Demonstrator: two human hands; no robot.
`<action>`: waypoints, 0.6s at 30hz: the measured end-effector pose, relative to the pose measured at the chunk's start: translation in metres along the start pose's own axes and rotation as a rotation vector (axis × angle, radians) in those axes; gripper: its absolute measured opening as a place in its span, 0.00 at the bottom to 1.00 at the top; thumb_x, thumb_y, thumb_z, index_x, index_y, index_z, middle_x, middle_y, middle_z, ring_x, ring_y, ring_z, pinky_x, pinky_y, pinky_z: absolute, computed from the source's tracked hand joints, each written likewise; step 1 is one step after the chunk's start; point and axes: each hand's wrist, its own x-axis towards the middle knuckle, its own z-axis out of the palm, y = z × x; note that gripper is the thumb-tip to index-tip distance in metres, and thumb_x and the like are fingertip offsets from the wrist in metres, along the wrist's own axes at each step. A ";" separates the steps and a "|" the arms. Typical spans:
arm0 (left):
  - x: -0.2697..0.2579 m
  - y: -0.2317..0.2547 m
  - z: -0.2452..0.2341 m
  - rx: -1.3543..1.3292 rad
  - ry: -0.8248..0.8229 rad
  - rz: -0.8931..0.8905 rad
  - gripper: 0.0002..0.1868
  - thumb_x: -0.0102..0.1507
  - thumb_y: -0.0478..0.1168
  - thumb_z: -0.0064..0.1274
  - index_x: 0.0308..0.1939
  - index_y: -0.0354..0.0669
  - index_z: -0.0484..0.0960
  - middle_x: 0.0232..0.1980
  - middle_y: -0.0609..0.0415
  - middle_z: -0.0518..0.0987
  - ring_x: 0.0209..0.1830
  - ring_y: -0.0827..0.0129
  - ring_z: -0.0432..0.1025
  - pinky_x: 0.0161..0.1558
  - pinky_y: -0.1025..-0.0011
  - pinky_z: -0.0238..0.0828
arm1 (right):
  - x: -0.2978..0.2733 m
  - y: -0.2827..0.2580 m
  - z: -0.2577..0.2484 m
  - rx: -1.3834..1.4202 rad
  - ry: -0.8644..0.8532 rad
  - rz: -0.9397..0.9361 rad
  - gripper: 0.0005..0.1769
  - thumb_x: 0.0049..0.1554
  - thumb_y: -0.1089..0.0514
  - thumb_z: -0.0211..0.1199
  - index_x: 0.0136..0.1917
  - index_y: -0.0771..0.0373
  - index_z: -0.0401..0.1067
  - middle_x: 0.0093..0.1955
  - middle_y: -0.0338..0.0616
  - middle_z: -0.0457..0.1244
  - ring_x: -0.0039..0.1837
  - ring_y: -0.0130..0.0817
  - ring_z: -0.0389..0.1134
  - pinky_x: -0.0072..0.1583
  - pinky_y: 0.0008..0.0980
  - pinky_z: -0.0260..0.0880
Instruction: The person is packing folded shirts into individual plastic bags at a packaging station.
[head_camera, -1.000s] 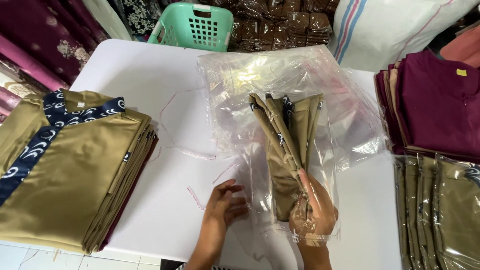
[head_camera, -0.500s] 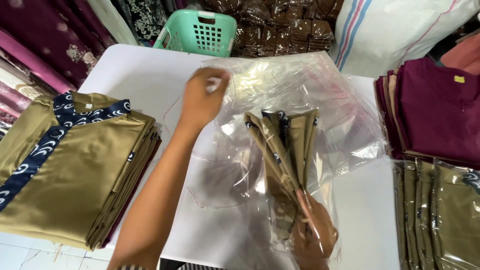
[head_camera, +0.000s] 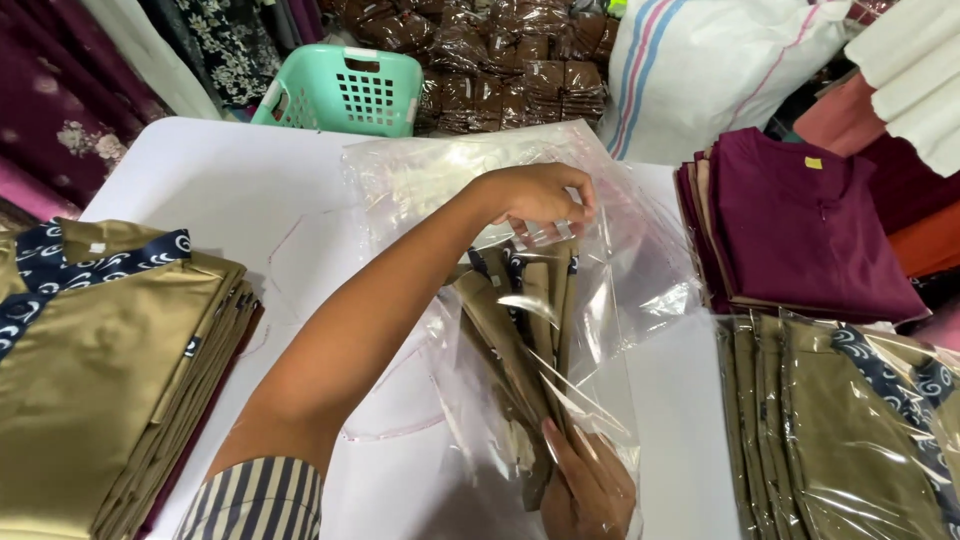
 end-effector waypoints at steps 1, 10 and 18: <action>-0.002 0.005 0.003 0.046 -0.019 0.020 0.05 0.70 0.46 0.51 0.47 0.55 0.78 0.62 0.59 0.82 0.50 0.62 0.79 0.34 0.67 0.79 | 0.003 -0.002 -0.001 -0.021 -0.008 -0.006 0.17 0.60 0.76 0.53 0.57 0.68 0.78 0.54 0.61 0.72 0.49 0.50 0.78 0.51 0.38 0.79; -0.043 -0.032 -0.014 -0.125 0.671 0.523 0.10 0.71 0.40 0.44 0.53 0.51 0.80 0.65 0.55 0.80 0.64 0.63 0.76 0.65 0.62 0.76 | -0.013 0.004 0.006 -0.028 0.087 0.108 0.35 0.45 0.79 0.43 0.60 0.63 0.77 0.46 0.52 0.72 0.37 0.44 0.66 0.41 0.36 0.70; -0.152 -0.163 0.155 -0.488 1.059 0.289 0.28 0.61 0.32 0.51 0.65 0.44 0.65 0.68 0.49 0.70 0.69 0.61 0.67 0.68 0.61 0.66 | -0.013 -0.001 -0.004 0.011 -0.081 0.337 0.31 0.56 0.66 0.51 0.72 0.60 0.71 0.60 0.55 0.69 0.55 0.42 0.74 0.54 0.32 0.74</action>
